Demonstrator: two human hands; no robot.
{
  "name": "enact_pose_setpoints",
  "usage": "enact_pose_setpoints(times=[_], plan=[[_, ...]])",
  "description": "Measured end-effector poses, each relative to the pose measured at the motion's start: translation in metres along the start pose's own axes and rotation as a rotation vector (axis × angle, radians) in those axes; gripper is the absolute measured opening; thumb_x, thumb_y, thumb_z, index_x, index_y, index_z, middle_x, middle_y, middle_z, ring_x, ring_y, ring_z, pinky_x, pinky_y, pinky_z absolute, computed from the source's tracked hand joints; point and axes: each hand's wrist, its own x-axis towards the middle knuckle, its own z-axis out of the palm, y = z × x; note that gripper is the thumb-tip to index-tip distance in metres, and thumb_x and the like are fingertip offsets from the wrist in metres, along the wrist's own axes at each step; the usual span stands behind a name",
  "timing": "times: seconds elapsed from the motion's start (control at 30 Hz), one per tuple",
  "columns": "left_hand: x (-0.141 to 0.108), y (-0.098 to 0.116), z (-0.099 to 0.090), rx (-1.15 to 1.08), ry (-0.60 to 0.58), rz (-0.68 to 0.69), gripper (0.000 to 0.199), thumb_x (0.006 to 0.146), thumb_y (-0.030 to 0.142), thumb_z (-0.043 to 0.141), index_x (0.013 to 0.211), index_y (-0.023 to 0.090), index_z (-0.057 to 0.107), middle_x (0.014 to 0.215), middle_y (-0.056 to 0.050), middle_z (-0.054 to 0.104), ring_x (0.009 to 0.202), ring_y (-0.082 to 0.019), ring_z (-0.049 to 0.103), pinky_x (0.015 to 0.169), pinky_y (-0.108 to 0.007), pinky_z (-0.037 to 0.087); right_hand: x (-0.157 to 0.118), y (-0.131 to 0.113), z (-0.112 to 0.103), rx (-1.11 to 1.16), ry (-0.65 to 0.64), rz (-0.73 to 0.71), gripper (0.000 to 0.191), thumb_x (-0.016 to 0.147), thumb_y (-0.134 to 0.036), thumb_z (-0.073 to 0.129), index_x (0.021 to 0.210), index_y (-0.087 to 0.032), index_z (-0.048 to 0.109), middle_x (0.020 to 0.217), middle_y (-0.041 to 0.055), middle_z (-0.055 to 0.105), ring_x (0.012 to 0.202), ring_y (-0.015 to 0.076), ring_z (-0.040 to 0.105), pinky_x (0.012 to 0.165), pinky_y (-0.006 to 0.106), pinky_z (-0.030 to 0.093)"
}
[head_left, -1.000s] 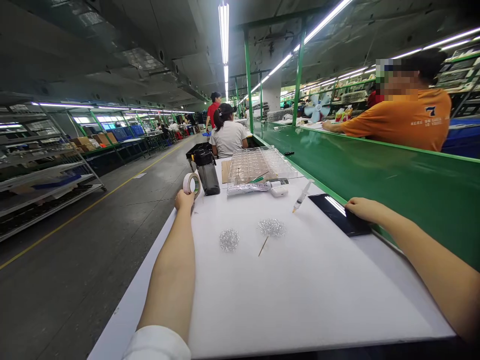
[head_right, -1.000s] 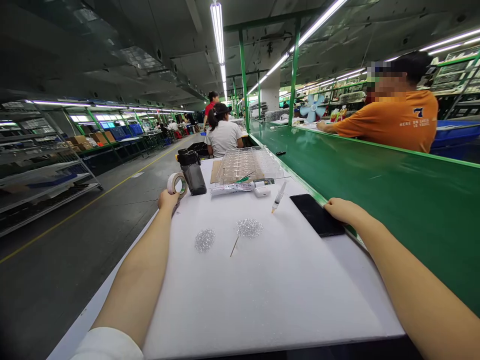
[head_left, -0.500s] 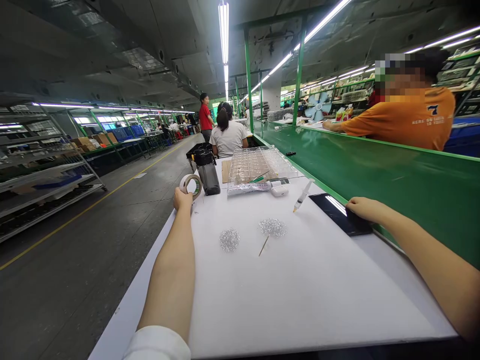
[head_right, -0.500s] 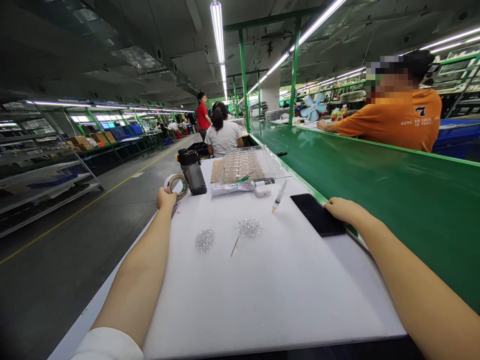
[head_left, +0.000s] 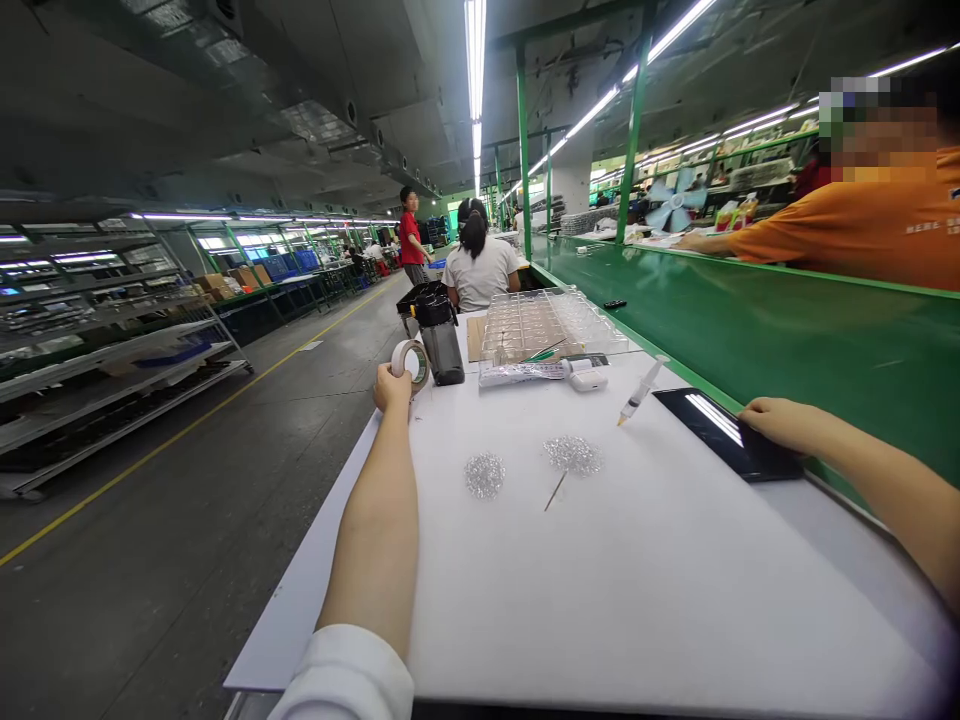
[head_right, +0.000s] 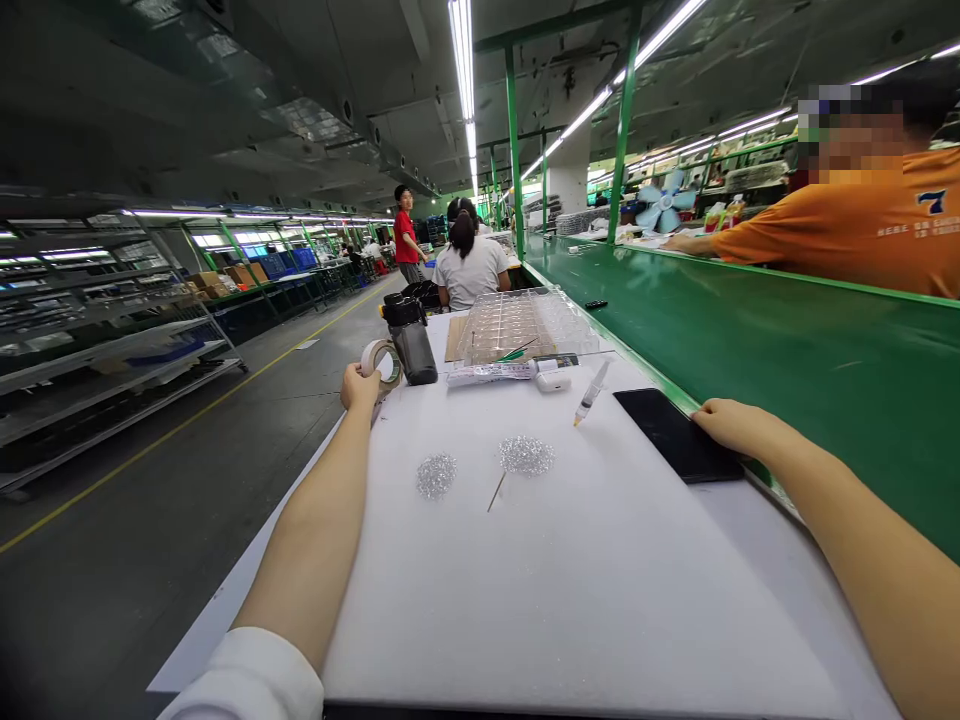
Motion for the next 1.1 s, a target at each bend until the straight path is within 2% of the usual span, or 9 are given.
enact_pose_setpoints(times=[0.07,0.2,0.4,0.57,0.73,0.83,0.9,1.0,1.1], plan=[[0.001,0.0,0.002,-0.012,0.025,0.012,0.037,0.103,0.019,0.086,0.137,0.029,0.075,0.142,-0.011,0.087,0.139,-0.035,0.083,0.116,-0.047,0.066,0.006,0.004,0.003,0.024,-0.038,0.031,0.035,0.117,-0.03,0.054,0.086,-0.023,0.069,0.097,0.0156,0.077,0.084,0.0287,0.073,0.065,0.036,0.059],[0.0,0.0,0.006,0.06,-0.048,0.005,0.037,0.099,0.02,0.092,0.133,0.026,0.076,0.138,-0.014,0.088,0.139,-0.039,0.082,0.115,-0.047,0.065,0.009,0.007,0.003,0.032,-0.055,0.034,0.033,0.116,-0.03,0.054,0.087,-0.023,0.068,0.098,0.0161,0.077,0.085,0.0296,0.073,0.068,0.038,0.059],[-0.003,0.007,0.003,0.067,0.018,0.038,0.027,0.11,0.027,0.08,0.137,0.026,0.077,0.145,-0.016,0.086,0.141,-0.039,0.082,0.116,-0.047,0.064,0.008,0.006,0.003,0.027,-0.062,0.027,0.035,0.118,-0.03,0.05,0.088,-0.023,0.066,0.097,0.0155,0.076,0.082,0.0284,0.072,0.067,0.037,0.057],[-0.007,0.006,-0.001,0.092,-0.057,-0.022,0.029,0.104,0.022,0.085,0.132,0.02,0.08,0.147,-0.024,0.085,0.141,-0.042,0.082,0.115,-0.047,0.064,0.008,0.007,0.004,0.037,-0.054,0.006,0.035,0.118,-0.03,0.051,0.087,-0.024,0.066,0.095,0.0141,0.077,0.079,0.028,0.071,0.067,0.038,0.056],[-0.01,0.007,-0.006,0.087,-0.007,-0.009,0.025,0.109,0.023,0.082,0.134,0.022,0.079,0.15,-0.02,0.085,0.141,-0.038,0.082,0.115,-0.044,0.064,0.006,0.006,0.003,0.033,-0.066,0.011,0.036,0.12,-0.031,0.049,0.088,-0.025,0.067,0.097,0.0135,0.078,0.082,0.0286,0.074,0.067,0.038,0.056],[-0.011,0.009,-0.006,0.076,0.047,0.011,0.029,0.112,0.026,0.078,0.141,0.024,0.077,0.152,-0.019,0.083,0.141,-0.037,0.082,0.116,-0.045,0.065,-0.003,-0.001,-0.004,0.038,-0.071,0.025,0.035,0.117,-0.028,0.052,0.086,-0.024,0.066,0.095,0.0132,0.078,0.084,0.0293,0.075,0.066,0.037,0.056],[-0.01,0.009,-0.006,0.093,-0.001,-0.011,0.035,0.108,0.024,0.082,0.142,0.022,0.077,0.151,-0.022,0.084,0.143,-0.039,0.081,0.118,-0.047,0.064,-0.014,-0.01,-0.012,0.046,-0.077,0.03,0.033,0.114,-0.025,0.056,0.084,-0.024,0.066,0.095,0.0127,0.078,0.087,0.0297,0.076,0.066,0.036,0.056],[-0.01,0.007,-0.006,0.12,-0.091,-0.052,0.033,0.1,0.019,0.088,0.131,0.021,0.079,0.146,-0.024,0.085,0.144,-0.041,0.081,0.118,-0.047,0.064,-0.033,-0.023,-0.024,0.041,-0.111,0.016,0.035,0.116,-0.023,0.055,0.082,-0.025,0.065,0.096,0.0123,0.078,0.091,0.029,0.076,0.067,0.034,0.056],[-0.011,0.006,-0.008,0.102,-0.055,-0.064,0.027,0.101,0.019,0.087,0.126,0.023,0.078,0.143,-0.021,0.085,0.141,-0.04,0.082,0.114,-0.046,0.065,-0.049,-0.035,-0.033,0.03,-0.116,0.023,0.038,0.117,-0.022,0.052,0.081,-0.025,0.061,0.096,0.0125,0.077,0.092,0.0289,0.076,0.069,0.033,0.055]])
